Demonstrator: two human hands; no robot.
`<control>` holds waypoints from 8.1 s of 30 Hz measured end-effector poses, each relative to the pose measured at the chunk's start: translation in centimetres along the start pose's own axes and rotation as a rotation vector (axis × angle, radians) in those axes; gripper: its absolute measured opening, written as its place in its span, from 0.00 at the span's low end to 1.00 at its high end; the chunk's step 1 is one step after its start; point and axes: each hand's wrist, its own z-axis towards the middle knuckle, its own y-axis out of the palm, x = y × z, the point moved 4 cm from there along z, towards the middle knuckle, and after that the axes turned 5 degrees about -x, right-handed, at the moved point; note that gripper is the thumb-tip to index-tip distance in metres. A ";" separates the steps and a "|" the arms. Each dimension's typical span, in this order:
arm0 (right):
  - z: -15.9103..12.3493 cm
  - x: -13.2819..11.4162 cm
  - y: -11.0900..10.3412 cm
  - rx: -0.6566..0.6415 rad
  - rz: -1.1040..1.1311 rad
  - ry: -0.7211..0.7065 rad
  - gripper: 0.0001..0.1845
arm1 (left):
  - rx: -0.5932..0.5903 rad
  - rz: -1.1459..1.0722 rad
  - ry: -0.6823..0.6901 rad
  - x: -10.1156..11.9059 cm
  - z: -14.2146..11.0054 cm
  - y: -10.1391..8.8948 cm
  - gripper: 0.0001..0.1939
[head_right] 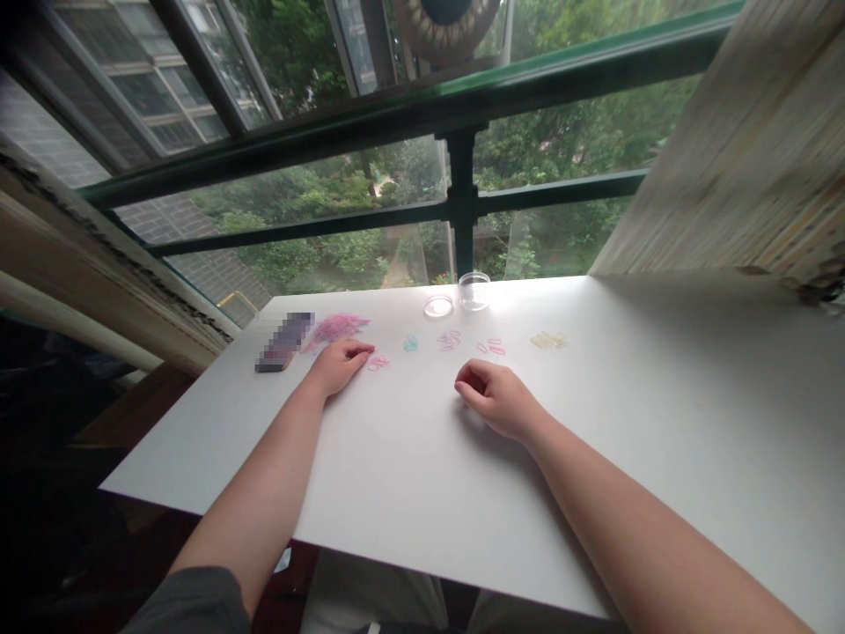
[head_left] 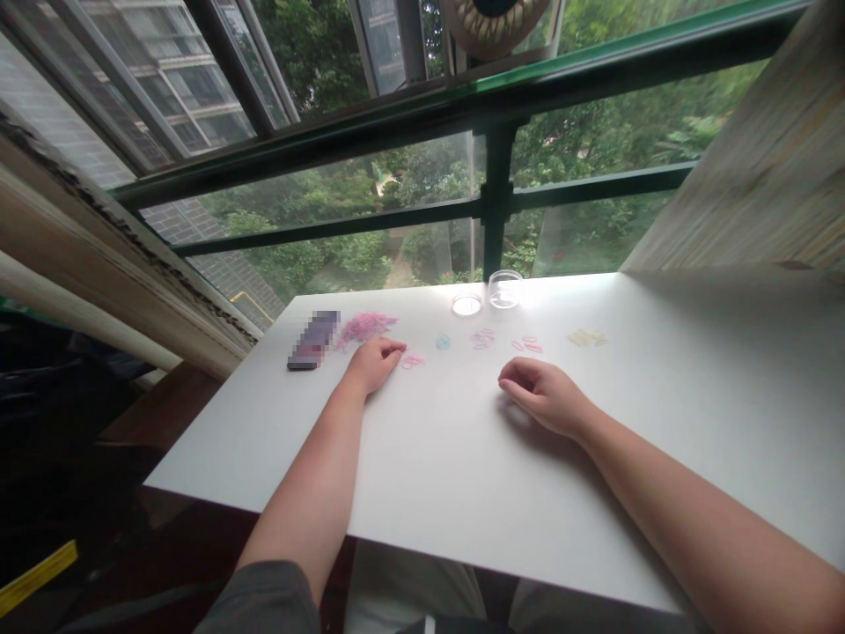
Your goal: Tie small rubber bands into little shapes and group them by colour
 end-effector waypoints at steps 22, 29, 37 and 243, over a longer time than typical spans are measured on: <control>0.0 0.1 0.0 -0.002 -0.015 -0.006 0.08 | -0.051 -0.232 -0.011 0.3 -0.2 0.4 0.09; 0.0 0.0 -0.1 0.003 -0.024 -0.002 0.08 | -0.012 -0.318 -0.037 -0.1 0.1 0.6 0.08; -0.1 0.0 -0.1 -0.009 -0.026 0.000 0.08 | 0.081 -0.340 -0.057 -0.7 0.4 0.3 0.09; -0.6 -1.7 0.5 0.016 0.126 -0.177 0.03 | -0.252 -0.456 0.305 12.1 -3.4 5.6 0.07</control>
